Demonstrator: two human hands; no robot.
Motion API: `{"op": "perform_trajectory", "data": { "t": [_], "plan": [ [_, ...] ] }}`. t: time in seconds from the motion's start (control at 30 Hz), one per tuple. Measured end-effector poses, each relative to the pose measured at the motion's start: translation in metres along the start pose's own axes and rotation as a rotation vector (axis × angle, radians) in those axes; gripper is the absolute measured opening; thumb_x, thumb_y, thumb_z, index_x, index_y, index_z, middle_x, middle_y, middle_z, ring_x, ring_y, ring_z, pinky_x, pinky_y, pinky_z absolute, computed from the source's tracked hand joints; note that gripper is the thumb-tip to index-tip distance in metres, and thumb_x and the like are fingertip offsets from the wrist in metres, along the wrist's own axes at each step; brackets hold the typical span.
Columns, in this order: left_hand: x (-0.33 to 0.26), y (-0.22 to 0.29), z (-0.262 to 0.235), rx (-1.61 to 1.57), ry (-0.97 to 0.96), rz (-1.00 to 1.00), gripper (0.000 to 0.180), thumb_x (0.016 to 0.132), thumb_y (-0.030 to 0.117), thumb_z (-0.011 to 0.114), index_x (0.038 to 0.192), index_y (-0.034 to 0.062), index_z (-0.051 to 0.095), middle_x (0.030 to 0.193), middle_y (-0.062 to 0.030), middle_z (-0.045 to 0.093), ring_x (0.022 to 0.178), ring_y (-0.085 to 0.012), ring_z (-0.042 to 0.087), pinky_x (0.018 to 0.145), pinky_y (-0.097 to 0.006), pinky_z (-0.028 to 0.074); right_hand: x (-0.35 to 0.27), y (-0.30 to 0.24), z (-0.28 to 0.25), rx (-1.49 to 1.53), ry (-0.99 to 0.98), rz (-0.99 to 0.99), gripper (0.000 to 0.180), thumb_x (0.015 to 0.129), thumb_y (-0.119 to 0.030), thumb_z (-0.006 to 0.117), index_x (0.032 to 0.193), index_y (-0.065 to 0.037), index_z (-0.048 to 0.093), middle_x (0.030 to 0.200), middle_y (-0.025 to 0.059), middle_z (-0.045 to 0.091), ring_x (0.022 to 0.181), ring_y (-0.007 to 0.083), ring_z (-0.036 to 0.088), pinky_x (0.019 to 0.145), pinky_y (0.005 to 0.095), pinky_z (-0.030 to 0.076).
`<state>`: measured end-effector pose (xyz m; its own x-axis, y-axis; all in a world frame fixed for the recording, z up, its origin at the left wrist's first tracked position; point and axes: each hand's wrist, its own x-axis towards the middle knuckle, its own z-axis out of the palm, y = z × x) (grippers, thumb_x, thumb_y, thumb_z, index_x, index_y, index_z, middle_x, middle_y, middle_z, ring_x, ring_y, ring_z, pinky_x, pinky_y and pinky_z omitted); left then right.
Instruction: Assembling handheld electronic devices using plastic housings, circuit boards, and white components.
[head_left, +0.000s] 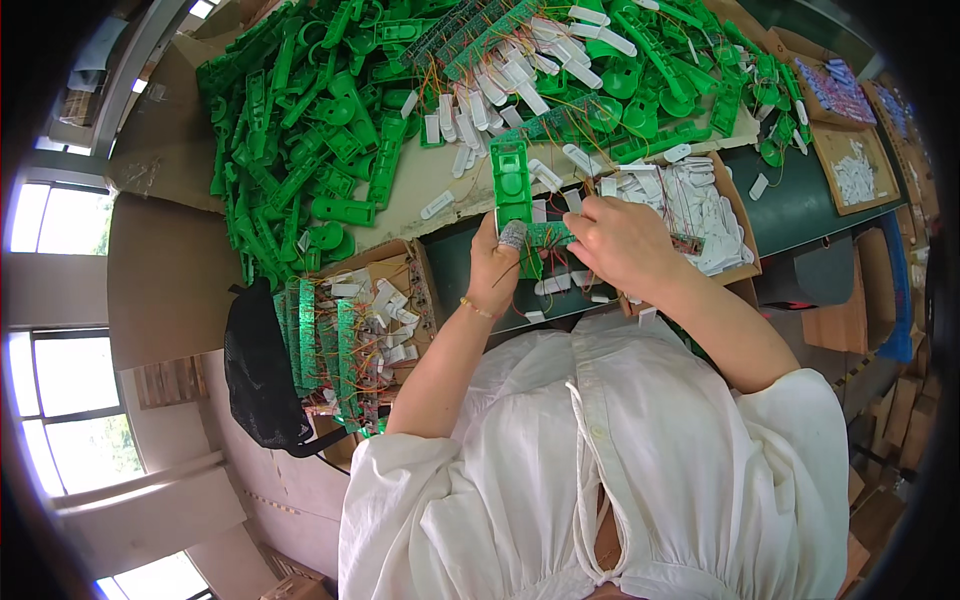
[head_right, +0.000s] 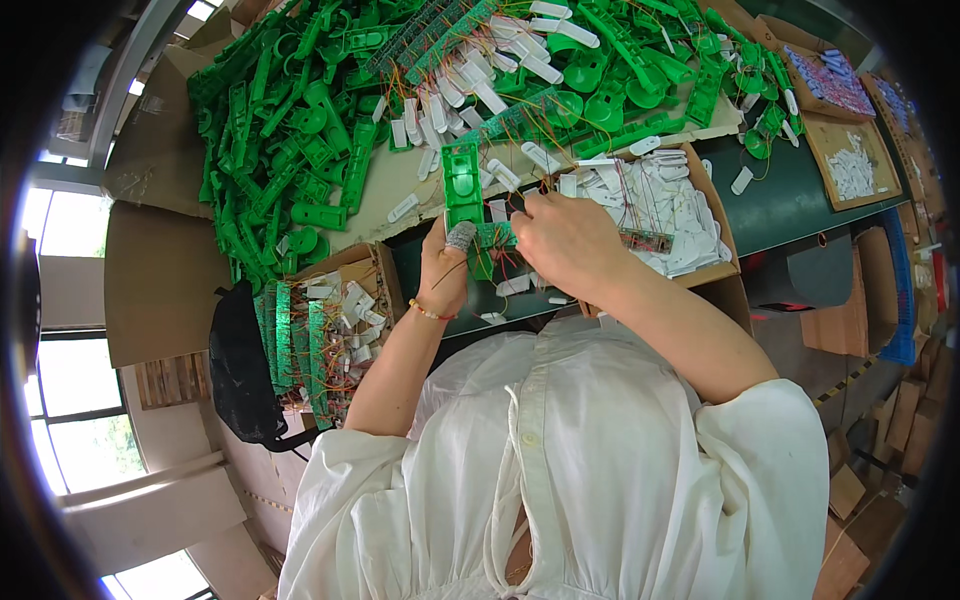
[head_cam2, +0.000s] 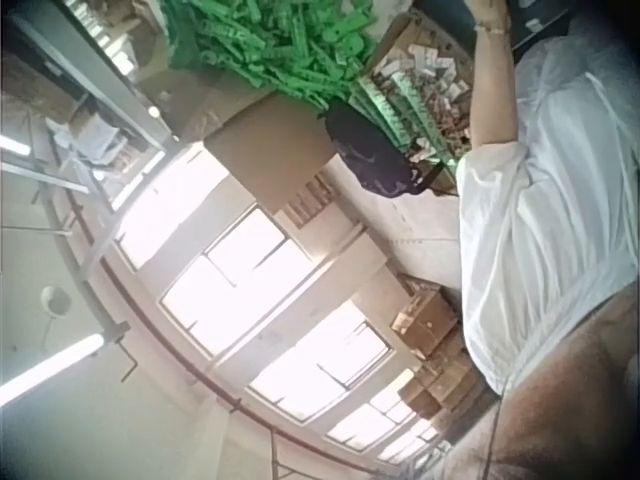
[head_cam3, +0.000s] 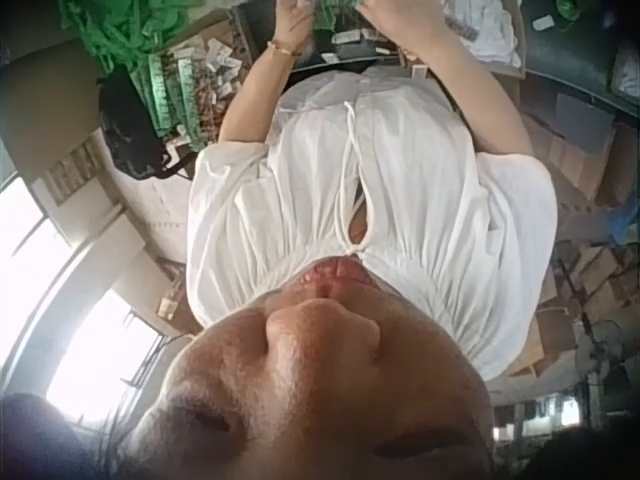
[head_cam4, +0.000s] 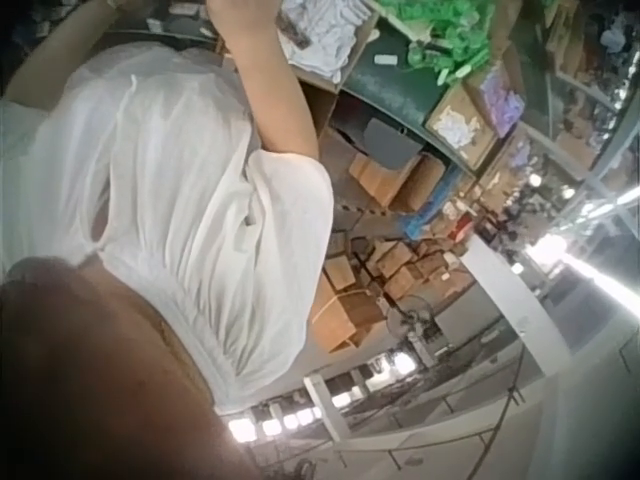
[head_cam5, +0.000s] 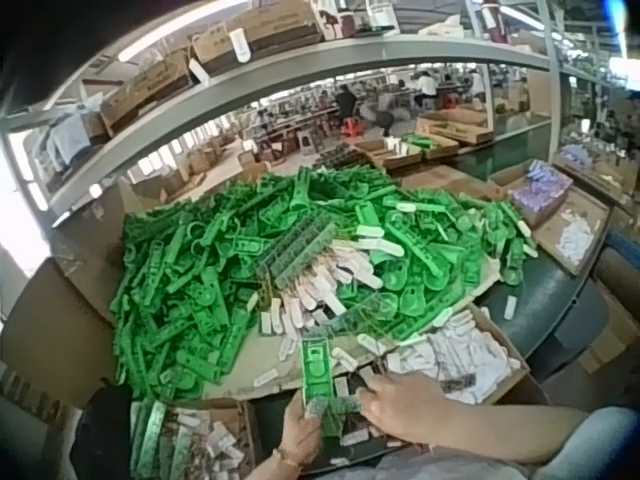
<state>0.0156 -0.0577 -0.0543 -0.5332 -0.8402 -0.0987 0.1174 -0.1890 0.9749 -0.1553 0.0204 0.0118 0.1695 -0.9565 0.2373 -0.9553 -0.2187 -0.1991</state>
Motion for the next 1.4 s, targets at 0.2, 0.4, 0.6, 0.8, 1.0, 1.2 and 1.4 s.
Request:
{"op": "perform_trajectory", "data": {
  "t": [0.2,0.4,0.6,0.8,1.0,1.2,1.4],
  "plan": [
    [0.009,0.014,0.007,0.314,0.142,0.203,0.018,0.079,0.000,0.050,0.097,-0.0006,0.052,0.079,-0.0049,0.058,0.070,-0.0114,0.056,0.061,-0.024,0.045,-0.001,-0.005,-0.005,-0.134,0.032,-0.034,0.028,0.070,-0.018,0.067,0.094,-0.004,0.061,0.074,0.0041,0.051,0.070,0.0181,0.057,0.055,0.0295,0.049],
    [0.013,0.028,0.003,0.230,0.249,0.115,0.017,0.082,0.001,0.050,0.098,0.0004,0.049,0.079,-0.0083,0.061,0.067,-0.0144,0.059,0.057,-0.026,0.048,0.000,-0.012,-0.025,-0.131,0.064,-0.007,0.027,0.068,-0.016,0.067,0.091,-0.003,0.061,0.073,0.0047,0.051,0.070,0.0185,0.057,0.054,0.0300,0.049],
    [-0.005,0.054,-0.001,-0.014,-0.079,0.024,0.028,0.093,0.021,0.044,0.113,0.0023,0.043,0.094,-0.0114,0.057,0.080,-0.0188,0.060,0.069,-0.032,0.050,-0.011,0.026,-0.047,-0.107,0.026,0.151,0.036,0.065,-0.019,0.071,0.096,-0.005,0.061,0.083,0.0055,0.054,0.082,0.0210,0.056,0.066,0.0340,0.047],
    [-0.022,0.068,0.023,-0.091,-0.240,0.081,0.039,0.091,0.023,0.045,0.123,0.0022,0.037,0.110,-0.0106,0.051,0.091,-0.0187,0.056,0.076,-0.031,0.047,-0.008,0.007,-0.047,0.854,0.024,0.228,0.042,0.078,-0.022,0.066,0.110,0.001,0.054,0.109,0.0112,0.056,0.100,0.0226,0.053,0.086,0.0341,0.042],
    [-0.030,0.078,0.033,0.181,-0.278,0.269,0.053,0.086,0.029,0.049,0.127,-0.0012,0.033,0.118,-0.0094,0.047,0.109,-0.0182,0.046,0.092,-0.032,0.036,-0.004,-0.009,-0.023,1.506,-0.008,0.145,0.035,0.084,-0.013,0.059,0.115,0.001,0.051,0.103,0.0072,0.058,0.092,0.0122,0.055,0.075,0.0261,0.047],
    [-0.039,0.081,0.043,0.181,-0.251,0.427,0.074,0.081,0.040,0.054,0.133,-0.0051,0.025,0.123,-0.0111,0.045,0.111,-0.0187,0.046,0.095,-0.032,0.034,-0.013,-0.021,-0.026,1.539,0.212,0.124,0.030,0.080,-0.006,0.057,0.109,0.003,0.055,0.095,0.0071,0.061,0.082,0.0097,0.058,0.072,0.0252,0.048],
    [-0.042,0.075,0.045,0.035,-0.264,0.279,0.052,0.084,0.015,0.052,0.129,-0.0030,0.034,0.120,-0.0085,0.049,0.110,-0.0169,0.049,0.094,-0.032,0.037,-0.019,-0.025,-0.031,1.414,0.263,0.232,0.028,0.077,-0.003,0.057,0.103,0.004,0.059,0.092,0.0069,0.062,0.078,0.0100,0.059,0.065,0.0243,0.050]
  ]
}}
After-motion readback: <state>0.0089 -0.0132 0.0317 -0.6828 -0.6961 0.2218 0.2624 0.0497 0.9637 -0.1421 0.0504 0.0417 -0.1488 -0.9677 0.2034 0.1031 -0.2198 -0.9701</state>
